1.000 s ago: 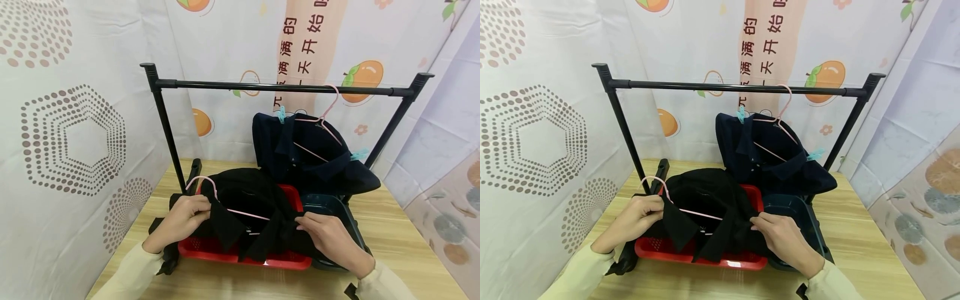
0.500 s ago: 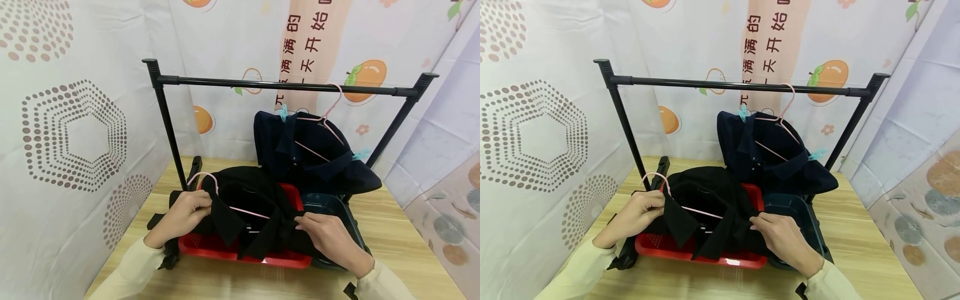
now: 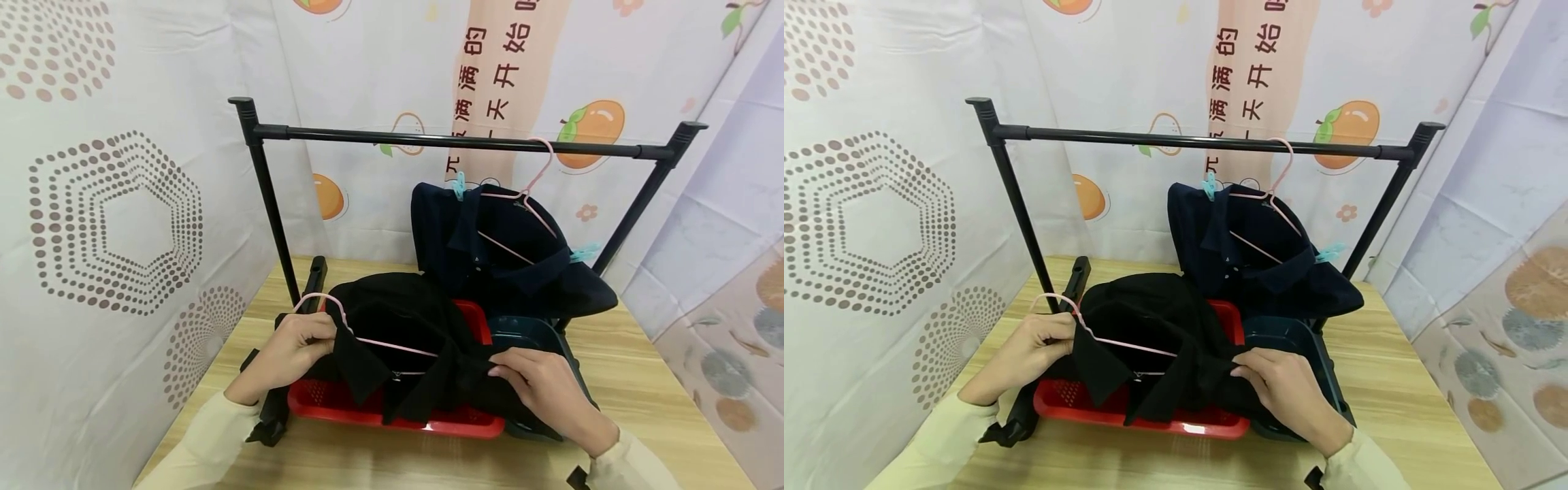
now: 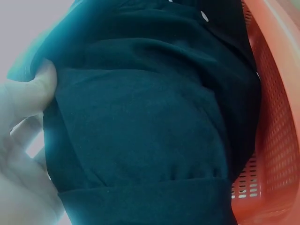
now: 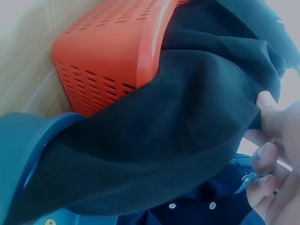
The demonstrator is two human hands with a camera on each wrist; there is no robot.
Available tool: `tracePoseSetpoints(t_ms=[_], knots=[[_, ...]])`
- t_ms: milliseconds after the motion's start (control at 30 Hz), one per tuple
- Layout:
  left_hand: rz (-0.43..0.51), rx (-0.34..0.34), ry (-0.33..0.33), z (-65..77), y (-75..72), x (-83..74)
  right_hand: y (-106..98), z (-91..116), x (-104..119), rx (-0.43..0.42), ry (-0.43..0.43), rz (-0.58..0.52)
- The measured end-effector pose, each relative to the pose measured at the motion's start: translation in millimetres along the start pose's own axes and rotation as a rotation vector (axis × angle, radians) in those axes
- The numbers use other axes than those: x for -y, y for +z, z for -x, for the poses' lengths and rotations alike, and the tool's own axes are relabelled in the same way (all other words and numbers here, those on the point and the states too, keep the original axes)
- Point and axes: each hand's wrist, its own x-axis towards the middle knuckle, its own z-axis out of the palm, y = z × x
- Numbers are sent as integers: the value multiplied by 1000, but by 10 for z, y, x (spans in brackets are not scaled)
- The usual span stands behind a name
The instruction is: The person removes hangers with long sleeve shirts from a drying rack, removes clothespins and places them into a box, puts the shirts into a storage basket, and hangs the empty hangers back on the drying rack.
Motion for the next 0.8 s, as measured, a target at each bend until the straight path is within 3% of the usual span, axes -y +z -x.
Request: tracePoseSetpoints(t_ms=[200, 300, 433, 567, 633, 800], knots=[[32, 45, -36, 22, -40, -17, -3, -16, -50, -1, 14, -66], [30, 30, -55, 55, -101, 2, -10, -8, -120, -11, 22, -84], [70, -20, -73, 105, -200, 66, -12, 27, -236, -34, 126, -87], [116, 30, -101, 130, -226, 111, 41, 36, -294, -9, 207, -69], [118, 47, -117, 138, -224, 108, 80, 18, -278, 4, 193, -51], [92, 9, -148, 139, -230, 82, 138, -62, -121, -43, 134, -42]])
